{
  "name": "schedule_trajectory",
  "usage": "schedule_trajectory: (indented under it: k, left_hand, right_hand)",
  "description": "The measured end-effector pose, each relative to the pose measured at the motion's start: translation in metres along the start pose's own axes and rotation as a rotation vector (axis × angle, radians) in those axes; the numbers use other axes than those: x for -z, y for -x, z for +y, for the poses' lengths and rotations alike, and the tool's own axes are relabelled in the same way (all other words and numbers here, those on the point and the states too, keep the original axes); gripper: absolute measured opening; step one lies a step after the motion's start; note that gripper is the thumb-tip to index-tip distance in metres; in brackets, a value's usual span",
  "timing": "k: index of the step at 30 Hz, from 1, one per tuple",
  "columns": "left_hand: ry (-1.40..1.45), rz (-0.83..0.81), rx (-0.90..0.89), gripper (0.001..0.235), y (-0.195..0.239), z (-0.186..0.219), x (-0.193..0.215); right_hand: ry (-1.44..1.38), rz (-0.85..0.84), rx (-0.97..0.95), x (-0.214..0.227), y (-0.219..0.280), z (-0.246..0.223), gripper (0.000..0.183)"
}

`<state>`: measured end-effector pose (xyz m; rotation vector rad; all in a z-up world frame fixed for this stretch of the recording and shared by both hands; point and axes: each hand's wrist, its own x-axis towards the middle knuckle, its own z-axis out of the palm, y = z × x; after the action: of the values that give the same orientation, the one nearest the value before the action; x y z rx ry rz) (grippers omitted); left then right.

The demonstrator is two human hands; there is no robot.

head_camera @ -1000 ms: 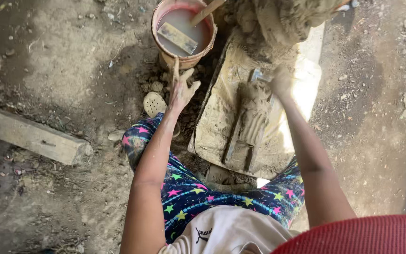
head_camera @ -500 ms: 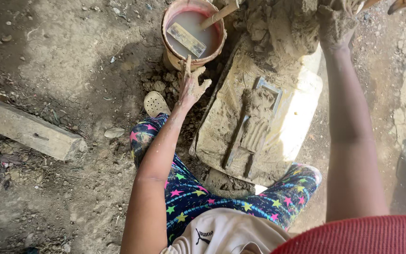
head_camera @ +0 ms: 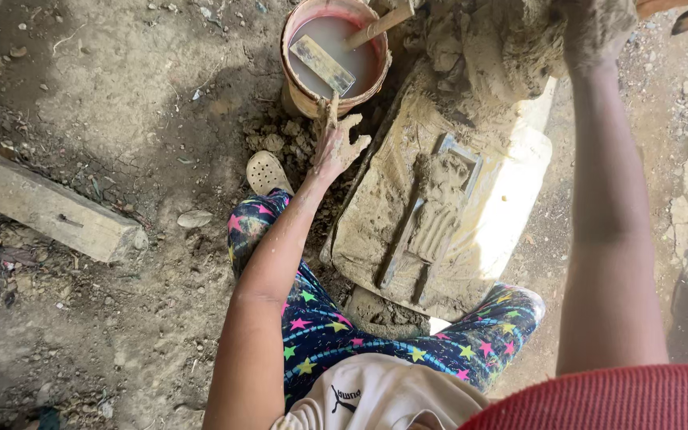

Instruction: The person shapes wet clay into rectangular blocks using a wooden mold, pressing the clay into the frame by hand and smoothing it with a flat wooden tool before lifting the mold to reveal the formed brick.

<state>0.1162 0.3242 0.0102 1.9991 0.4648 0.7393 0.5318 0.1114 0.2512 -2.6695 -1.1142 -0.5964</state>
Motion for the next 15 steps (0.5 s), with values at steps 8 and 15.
schedule_trajectory:
  k: [8, 15]
  left_hand:
    - [0.008, -0.018, -0.014, 0.048, -0.003, -0.012, 0.004]
    - [-0.222, -0.064, 0.215, 0.047, -0.024, 0.014, 0.011]
  right_hand:
    - [-0.642, -0.367, 0.084, 0.033, 0.136, -0.076, 0.019]
    - [-0.804, -0.705, -0.441, -0.025, 0.206, -0.268, 0.037]
